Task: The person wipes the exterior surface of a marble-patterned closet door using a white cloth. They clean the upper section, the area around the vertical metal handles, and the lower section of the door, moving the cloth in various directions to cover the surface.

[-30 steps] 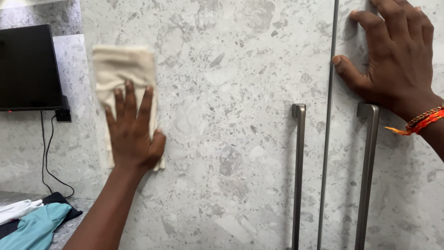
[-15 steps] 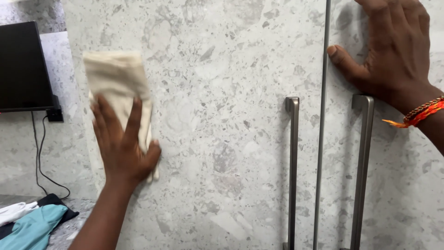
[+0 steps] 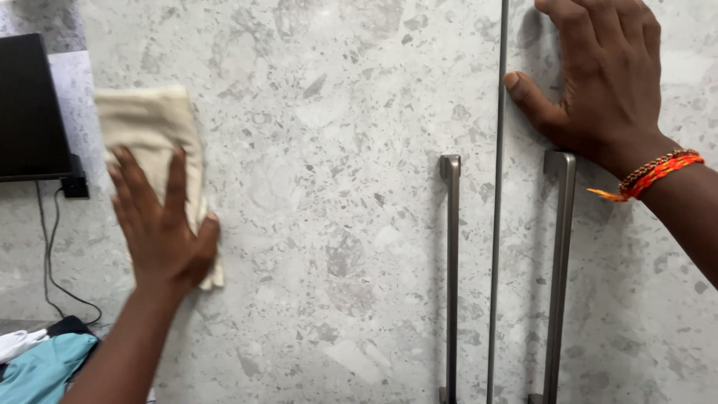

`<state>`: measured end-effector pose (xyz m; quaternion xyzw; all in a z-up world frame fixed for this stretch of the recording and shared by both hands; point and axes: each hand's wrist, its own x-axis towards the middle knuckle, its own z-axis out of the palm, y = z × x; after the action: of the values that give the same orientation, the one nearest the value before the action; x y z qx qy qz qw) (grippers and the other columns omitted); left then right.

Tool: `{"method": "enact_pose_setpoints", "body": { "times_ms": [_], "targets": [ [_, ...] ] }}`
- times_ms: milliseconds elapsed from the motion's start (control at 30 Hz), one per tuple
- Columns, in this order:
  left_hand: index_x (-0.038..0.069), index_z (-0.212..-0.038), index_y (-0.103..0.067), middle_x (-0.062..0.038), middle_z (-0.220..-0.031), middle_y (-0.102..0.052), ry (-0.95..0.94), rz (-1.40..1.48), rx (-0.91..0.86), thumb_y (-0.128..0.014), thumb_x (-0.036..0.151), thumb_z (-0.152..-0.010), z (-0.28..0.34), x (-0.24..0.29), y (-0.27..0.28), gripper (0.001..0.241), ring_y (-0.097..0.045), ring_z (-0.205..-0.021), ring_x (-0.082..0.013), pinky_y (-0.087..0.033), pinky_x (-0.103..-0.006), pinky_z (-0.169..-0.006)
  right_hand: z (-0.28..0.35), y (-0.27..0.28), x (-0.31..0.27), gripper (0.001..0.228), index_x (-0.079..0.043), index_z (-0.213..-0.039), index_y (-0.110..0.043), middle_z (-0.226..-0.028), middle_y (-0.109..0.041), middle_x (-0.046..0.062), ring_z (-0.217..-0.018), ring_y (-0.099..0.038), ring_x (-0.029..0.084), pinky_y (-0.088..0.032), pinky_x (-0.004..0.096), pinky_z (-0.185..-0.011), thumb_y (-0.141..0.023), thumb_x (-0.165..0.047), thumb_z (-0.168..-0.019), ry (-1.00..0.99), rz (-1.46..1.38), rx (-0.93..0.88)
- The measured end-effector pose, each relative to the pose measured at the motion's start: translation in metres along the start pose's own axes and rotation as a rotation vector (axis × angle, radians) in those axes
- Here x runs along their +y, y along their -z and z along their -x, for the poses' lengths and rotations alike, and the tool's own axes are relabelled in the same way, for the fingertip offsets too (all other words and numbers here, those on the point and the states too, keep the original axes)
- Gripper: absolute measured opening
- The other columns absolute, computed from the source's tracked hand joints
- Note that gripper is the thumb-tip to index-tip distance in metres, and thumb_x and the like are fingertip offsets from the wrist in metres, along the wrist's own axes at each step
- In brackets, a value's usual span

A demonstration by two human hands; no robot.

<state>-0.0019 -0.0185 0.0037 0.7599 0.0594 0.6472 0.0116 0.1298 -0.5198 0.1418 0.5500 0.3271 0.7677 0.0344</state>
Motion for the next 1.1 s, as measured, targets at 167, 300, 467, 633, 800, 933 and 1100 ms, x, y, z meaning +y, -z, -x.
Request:
{"method": "enact_pose_setpoints", "body": {
  "times_ms": [167, 300, 467, 633, 800, 933, 1100],
  "targets": [
    [0.037, -0.171, -0.016, -0.024, -0.177, 0.004, -0.016, 0.022, 0.005, -0.057, 0.031, -0.086, 0.006, -0.002, 0.0, 0.095, 0.002, -0.165, -0.0482, -0.01, -0.0705, -0.13, 0.0, 0.001, 0.001, 0.051, -0.005, -0.142, -0.049, -0.136, -0.052, 0.015, -0.13, -0.047, 0.033, -0.034, 0.047, -0.113, -0.061, -0.043, -0.111, -0.005, 0.004, -0.017],
    [0.03, -0.169, -0.019, -0.027, -0.175, 0.002, -0.099, 0.043, 0.02, -0.054, 0.033, -0.084, 0.037, -0.002, -0.006, 0.093, 0.001, -0.163, -0.0494, -0.009, -0.0712, -0.129, 0.004, 0.0, 0.003, 0.05, -0.002, -0.142, -0.05, -0.128, -0.055, 0.017, -0.12, -0.05, 0.035, -0.037, 0.047, -0.105, -0.061, -0.041, -0.112, 0.01, 0.031, -0.024],
    [0.026, -0.168, -0.015, -0.027, -0.172, 0.005, -0.138, 0.008, -0.008, -0.049, 0.031, -0.08, 0.052, 0.001, -0.011, 0.094, 0.005, -0.161, -0.0467, -0.004, -0.0679, -0.128, 0.006, -0.004, 0.006, 0.047, -0.003, -0.135, -0.053, -0.119, -0.058, 0.016, -0.113, -0.053, 0.036, -0.039, 0.047, -0.101, -0.06, -0.042, -0.11, -0.004, 0.033, -0.063],
    [0.024, -0.173, 0.003, -0.02, -0.178, 0.013, -0.185, -0.054, 0.04, -0.041, 0.02, -0.091, 0.009, 0.014, -0.022, 0.093, 0.011, -0.162, -0.0358, 0.0, -0.0552, -0.135, 0.005, -0.003, 0.005, 0.05, -0.003, -0.137, -0.054, -0.123, -0.056, 0.014, -0.117, -0.051, 0.033, -0.037, 0.045, -0.104, -0.056, -0.041, -0.104, 0.028, 0.079, -0.027],
    [0.023, -0.168, 0.002, -0.019, -0.173, 0.011, -0.114, -0.075, -0.011, -0.048, 0.026, -0.082, -0.03, 0.063, -0.007, 0.1, 0.011, -0.161, -0.0383, 0.003, -0.0562, -0.132, 0.002, 0.001, 0.002, 0.046, -0.007, -0.138, -0.053, -0.131, -0.054, 0.012, -0.125, -0.049, 0.031, -0.036, 0.042, -0.108, -0.06, -0.04, -0.107, 0.041, 0.083, 0.011],
    [0.021, -0.169, 0.0, -0.02, -0.174, 0.009, -0.185, -0.09, -0.019, -0.047, 0.025, -0.079, -0.001, 0.072, -0.011, 0.101, 0.009, -0.161, -0.0412, 0.001, -0.057, -0.133, 0.009, -0.003, 0.007, 0.049, -0.006, -0.142, -0.053, -0.131, -0.055, 0.013, -0.123, -0.05, 0.031, -0.037, 0.042, -0.107, -0.06, -0.039, -0.108, 0.038, 0.102, -0.001],
    [0.02, -0.168, -0.008, -0.022, -0.173, 0.003, -0.233, -0.015, 0.005, -0.05, 0.029, -0.076, 0.033, 0.087, -0.014, 0.102, 0.004, -0.16, -0.0453, -0.003, -0.0606, -0.13, 0.01, -0.007, 0.01, 0.048, -0.004, -0.136, -0.054, -0.12, -0.057, 0.013, -0.115, -0.053, 0.032, -0.038, 0.044, -0.103, -0.059, -0.04, -0.104, 0.01, 0.067, -0.058]
  ]
}}
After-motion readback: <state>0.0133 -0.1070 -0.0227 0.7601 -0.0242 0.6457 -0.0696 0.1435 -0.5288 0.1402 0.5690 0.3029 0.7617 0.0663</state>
